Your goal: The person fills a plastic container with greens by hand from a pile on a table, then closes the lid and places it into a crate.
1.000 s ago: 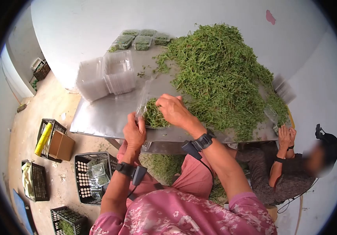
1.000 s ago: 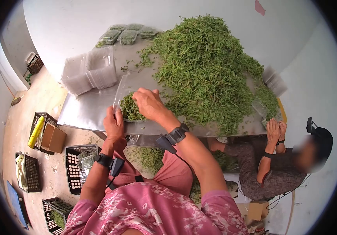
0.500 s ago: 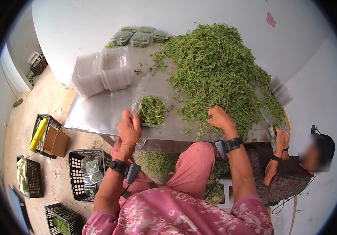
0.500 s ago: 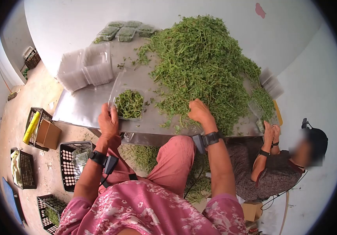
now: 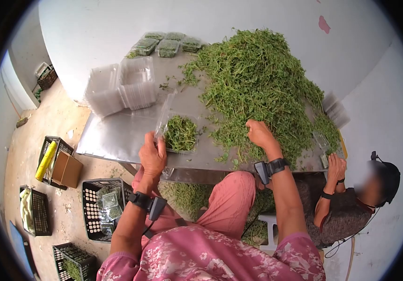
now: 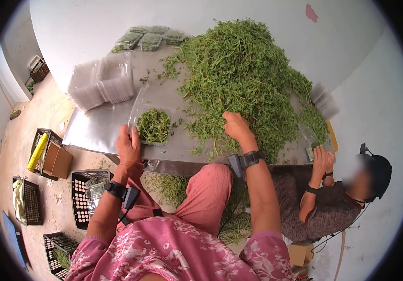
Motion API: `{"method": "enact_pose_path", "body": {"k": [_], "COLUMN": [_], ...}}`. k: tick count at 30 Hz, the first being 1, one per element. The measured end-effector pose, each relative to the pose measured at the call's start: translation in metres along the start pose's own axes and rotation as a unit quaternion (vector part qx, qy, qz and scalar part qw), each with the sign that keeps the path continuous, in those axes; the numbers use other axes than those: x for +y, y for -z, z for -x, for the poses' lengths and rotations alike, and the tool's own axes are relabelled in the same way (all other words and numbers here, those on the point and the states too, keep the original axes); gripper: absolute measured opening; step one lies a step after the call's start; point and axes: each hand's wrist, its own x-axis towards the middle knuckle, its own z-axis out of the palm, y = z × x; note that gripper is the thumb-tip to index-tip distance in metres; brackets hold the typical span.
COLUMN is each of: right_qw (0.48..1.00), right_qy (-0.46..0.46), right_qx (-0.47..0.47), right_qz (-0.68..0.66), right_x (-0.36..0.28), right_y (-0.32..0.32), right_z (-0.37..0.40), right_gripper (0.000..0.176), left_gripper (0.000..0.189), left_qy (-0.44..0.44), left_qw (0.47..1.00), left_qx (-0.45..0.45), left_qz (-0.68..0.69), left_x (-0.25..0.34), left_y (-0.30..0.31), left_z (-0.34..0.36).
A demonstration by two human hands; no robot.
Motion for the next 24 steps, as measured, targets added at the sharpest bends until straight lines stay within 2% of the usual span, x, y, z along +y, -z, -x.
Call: {"method": "enact_pose_path", "body": {"k": [2, 5, 8, 12, 14, 20, 21, 24], "right_qw": [0.998, 0.995, 0.997, 0.999, 0.994, 0.993, 0.994, 0.998], "right_qy": [-0.018, -0.054, 0.028, -0.005, 0.002, 0.006, 0.009, 0.026], "right_qx": [0.001, -0.051, 0.029, -0.003, -0.014, -0.084, -0.096, -0.055], "right_qz": [0.057, 0.062, 0.061, -0.034, -0.107, -0.086, -0.049, -0.013], "right_x": [0.014, 0.008, 0.017, -0.015, -0.028, -0.041, -0.043, -0.050], "right_y": [-0.020, -0.014, -0.019, 0.010, 0.017, -0.004, -0.007, -0.014], "right_z": [-0.011, -0.013, -0.008, 0.002, 0.003, -0.009, -0.012, -0.005], "right_gripper": [0.012, 0.013, 0.013, 0.012, 0.016, 0.026, 0.037, 0.047], "left_gripper": [0.023, 0.022, 0.022, 0.022, 0.022, 0.022, 0.022, 0.022], "left_qy": [-0.006, -0.001, 0.000, -0.010, -0.013, 0.002, 0.002, 0.001], "left_qw": [1.000, 1.000, 1.000, 1.000, 1.000, 1.000, 1.000, 1.000], "left_qx": [0.005, -0.001, 0.003, 0.011, 0.008, 0.003, 0.005, 0.008], "left_qz": [-0.008, 0.004, 0.007, 0.000, -0.003, -0.005, -0.005, -0.003], "left_x": [-0.002, 0.001, 0.001, 0.002, 0.003, 0.006, 0.006, 0.005], "left_y": [-0.001, 0.001, 0.000, 0.001, 0.002, 0.004, 0.004, 0.003], "left_z": [0.000, 0.000, 0.001, 0.001, 0.001, 0.000, 0.000, 0.000]}}
